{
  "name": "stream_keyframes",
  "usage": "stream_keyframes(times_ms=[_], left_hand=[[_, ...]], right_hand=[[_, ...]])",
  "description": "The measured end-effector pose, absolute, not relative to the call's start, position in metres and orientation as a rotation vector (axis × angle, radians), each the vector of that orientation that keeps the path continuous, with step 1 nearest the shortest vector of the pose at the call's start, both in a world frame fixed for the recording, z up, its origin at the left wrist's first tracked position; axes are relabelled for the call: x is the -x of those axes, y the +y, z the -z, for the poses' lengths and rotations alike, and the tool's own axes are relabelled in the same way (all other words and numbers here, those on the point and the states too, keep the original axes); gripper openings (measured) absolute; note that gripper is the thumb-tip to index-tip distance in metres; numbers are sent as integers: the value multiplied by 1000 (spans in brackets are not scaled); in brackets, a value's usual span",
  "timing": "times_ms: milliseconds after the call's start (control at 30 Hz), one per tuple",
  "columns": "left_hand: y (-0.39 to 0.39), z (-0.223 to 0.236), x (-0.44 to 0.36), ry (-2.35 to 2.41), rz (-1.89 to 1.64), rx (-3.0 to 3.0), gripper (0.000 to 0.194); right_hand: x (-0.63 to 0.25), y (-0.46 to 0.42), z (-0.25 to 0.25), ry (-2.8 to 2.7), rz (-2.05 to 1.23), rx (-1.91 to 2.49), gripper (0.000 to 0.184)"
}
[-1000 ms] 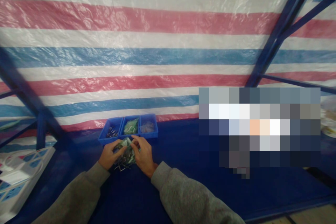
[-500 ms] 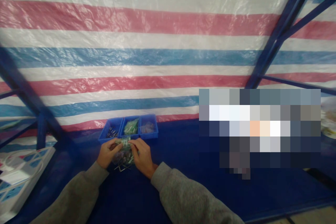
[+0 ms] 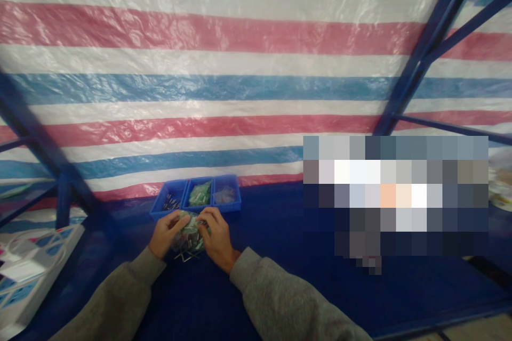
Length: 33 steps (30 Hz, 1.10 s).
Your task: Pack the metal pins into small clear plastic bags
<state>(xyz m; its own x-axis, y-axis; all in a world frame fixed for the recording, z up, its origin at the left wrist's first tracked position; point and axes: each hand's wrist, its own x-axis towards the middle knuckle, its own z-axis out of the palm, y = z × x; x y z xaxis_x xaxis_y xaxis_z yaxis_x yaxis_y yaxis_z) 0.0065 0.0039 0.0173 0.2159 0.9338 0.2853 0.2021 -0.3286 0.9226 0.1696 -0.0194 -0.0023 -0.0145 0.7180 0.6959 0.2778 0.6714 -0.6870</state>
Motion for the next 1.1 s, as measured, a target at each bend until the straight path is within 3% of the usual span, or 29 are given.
stream_keyframes(times_ms=[167,400,533,733,900,1033,1100], left_hand=[[1,-27,-4,1072,-1332,-1977,28],[2,-18,-2,1102,-1168,-2231,20],[4,-15,-4,1126,-1206,-1969,22],[4,-18,-7,969,-1273,-1525,47],[1,-20,-8,1002,-1244,-1617,24],[1,-24,-4,984,-1272,-1881,31],[2,-25,-3,1027,-1275,-1994,25]], right_hand=[[-170,-20,0,-1577,-440,891,11],[-170,-17,4,-1542,-436,885,15],[-169,-18,4,-1478,-440,879,22],[-169,-18,6,-1596,-386,802,33],[-169,-16,6,-1556,-385,820,26],[-170,-18,3,-1541,-402,868,12],[-170,-18,3,-1555,-431,885,12]])
